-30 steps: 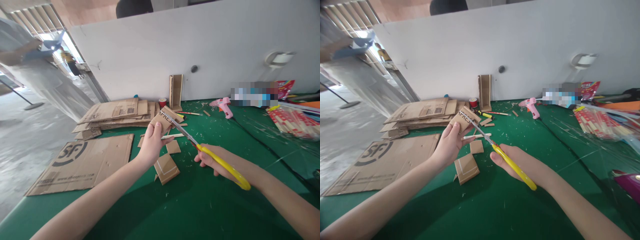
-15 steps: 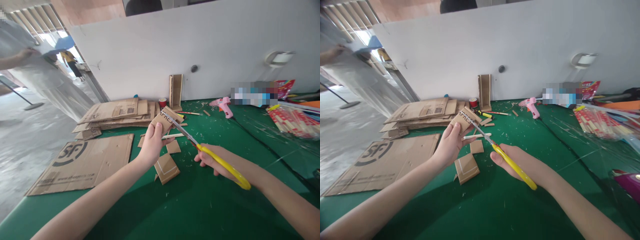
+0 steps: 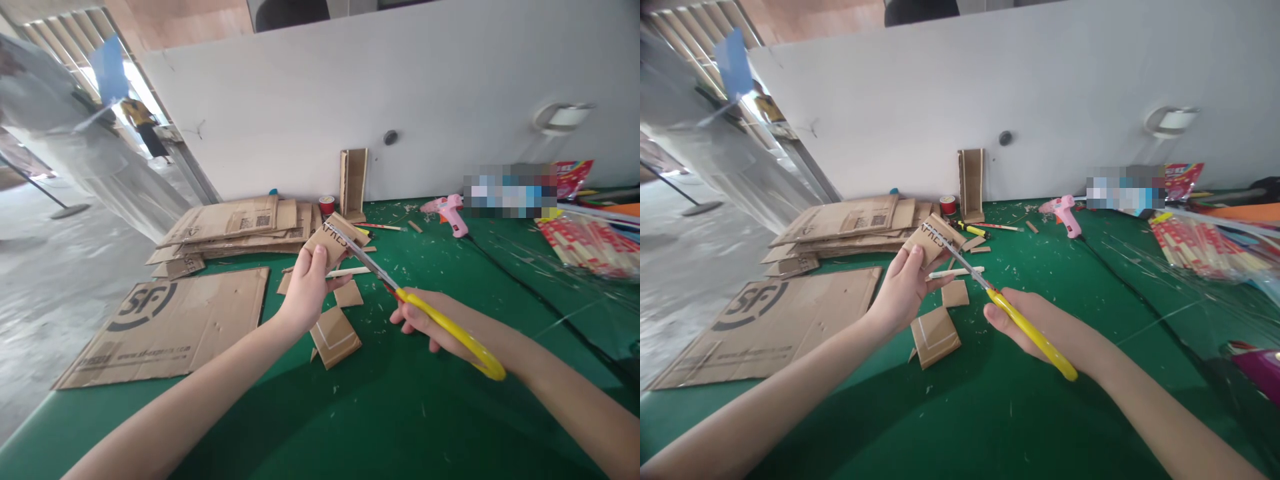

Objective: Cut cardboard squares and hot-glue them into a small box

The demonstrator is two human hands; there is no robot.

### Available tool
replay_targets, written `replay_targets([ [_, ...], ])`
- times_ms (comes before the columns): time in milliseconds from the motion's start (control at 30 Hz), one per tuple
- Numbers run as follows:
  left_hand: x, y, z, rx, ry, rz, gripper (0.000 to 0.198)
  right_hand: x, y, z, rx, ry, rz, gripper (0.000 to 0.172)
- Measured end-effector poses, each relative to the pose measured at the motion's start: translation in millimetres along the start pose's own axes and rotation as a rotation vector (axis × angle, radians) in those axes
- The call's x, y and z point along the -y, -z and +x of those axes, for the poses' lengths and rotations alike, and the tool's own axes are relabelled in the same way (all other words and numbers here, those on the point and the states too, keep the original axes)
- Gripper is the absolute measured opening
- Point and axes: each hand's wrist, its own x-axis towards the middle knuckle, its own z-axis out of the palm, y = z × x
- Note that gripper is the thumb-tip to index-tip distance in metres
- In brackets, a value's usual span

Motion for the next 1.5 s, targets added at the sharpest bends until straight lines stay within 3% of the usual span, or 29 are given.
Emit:
replay_targets([
  [367, 0.1, 1.7, 0.1, 0.004, 0.003, 0.0, 0.017, -4.1, -0.4, 0.8, 0.0, 0.025, 0.012, 0.052],
  [600, 2.0, 5.1, 0.3, 0.044, -0.029, 0.036, 0.019, 6.9, -0.4, 2.0, 0.007, -0.07, -0.027, 0.054],
  [800, 5.4, 10.1, 2.6, 0.057, -0.072, 0.086, 0.027, 11.4, -3.3, 2.5, -0.038, -0.138, -0.07, 0.044],
  [1033, 6.6, 12.3, 4.3, 0.031, -0.107, 0.116, 0.024, 6.3, -6.6, 4.7, -0.18, -0.074, -0.27, 0.043],
  [1500, 4.0, 11.9, -0.2, 0.041, -0.157, 0.094, 0.025, 8.9, -15.3, 6.8, -0.187, -0.034, -0.251, 0.042],
])
